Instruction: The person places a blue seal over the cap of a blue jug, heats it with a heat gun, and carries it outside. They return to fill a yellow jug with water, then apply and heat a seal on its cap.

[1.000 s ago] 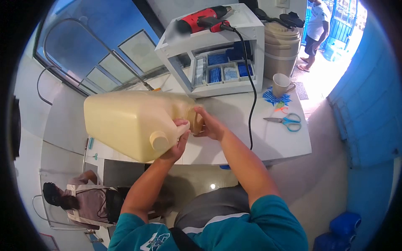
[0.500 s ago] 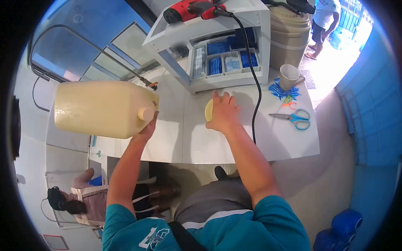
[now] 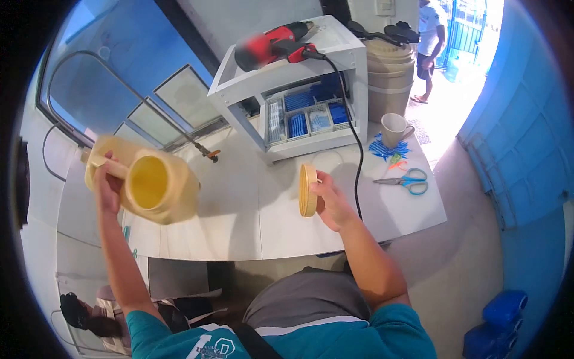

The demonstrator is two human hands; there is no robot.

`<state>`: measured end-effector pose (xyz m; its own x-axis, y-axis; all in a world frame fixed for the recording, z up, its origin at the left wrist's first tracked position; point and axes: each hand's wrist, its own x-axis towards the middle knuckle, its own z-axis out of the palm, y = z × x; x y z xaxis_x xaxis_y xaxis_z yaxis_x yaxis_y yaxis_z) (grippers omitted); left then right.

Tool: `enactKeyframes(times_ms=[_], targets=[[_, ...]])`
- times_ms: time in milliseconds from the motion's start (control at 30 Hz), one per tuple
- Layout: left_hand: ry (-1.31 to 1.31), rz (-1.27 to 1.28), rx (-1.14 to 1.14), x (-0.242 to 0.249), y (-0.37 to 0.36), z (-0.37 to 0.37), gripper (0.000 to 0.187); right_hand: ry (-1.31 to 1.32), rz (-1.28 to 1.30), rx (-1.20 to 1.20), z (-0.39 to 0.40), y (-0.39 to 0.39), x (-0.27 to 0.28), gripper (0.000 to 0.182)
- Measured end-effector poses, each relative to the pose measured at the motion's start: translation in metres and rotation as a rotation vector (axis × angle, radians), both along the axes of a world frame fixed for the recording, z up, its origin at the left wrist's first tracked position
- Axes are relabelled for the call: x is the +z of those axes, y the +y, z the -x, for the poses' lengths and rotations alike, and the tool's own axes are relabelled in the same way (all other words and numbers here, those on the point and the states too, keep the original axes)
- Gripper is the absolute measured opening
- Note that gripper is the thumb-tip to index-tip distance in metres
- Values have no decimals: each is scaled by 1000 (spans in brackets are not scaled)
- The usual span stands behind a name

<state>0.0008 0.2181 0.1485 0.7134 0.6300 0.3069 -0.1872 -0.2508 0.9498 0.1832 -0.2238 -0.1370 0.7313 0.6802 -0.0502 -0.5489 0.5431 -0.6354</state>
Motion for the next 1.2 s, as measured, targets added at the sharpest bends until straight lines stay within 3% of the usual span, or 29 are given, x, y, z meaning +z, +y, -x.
enactKeyframes(times_ms=[133,200,233,300,400,567,667,733,767,800,833,867,900,933,1033,1100,1133,1200], targets=[[96,309,41,2,57,-4,51,89,21,-117,-8,9,-21,81],[87,335,110,-12,68,-15,56,-47,455,-168,-18,17,-9,94],[165,308,103,-14,71,-16,59,-47,455,-174,-24,22,-8,94],[263,235,97,-20,80,-18,69,-313,1026,-126,-37,37,-7,107],[319,193,180,-21,75,-27,73,-396,1144,42,-40,43,-4,113],[502,-66,268,-25,125,9,80,-378,1082,203,-10,35,0,107],[-10,4,159,-60,96,55,87,-323,993,220,2,29,5,97],[-226,9,206,-103,37,80,93,-253,894,203,0,31,1,91],[-215,-187,60,-134,31,92,97,-135,645,168,-2,33,-3,83],[-243,-10,184,-180,8,103,101,-15,398,133,-4,37,-5,76],[-140,-134,267,-225,-6,112,106,-19,397,142,-6,46,0,76],[23,173,467,-235,-37,104,114,63,137,193,-9,58,9,68],[67,2,392,-257,-65,104,115,145,-120,241,-12,70,19,61],[111,-166,316,-277,-78,108,117,146,-116,249,-13,82,31,61],[97,-195,331,-304,-53,97,115,332,-145,412,-12,132,47,52],[103,-166,335,-299,-42,90,113,177,-71,339,-21,186,12,49],[113,-143,328,-296,-35,87,112,173,-69,349,-21,208,11,49],[107,-143,297,-292,-18,83,112,68,92,151,-22,248,12,51]])
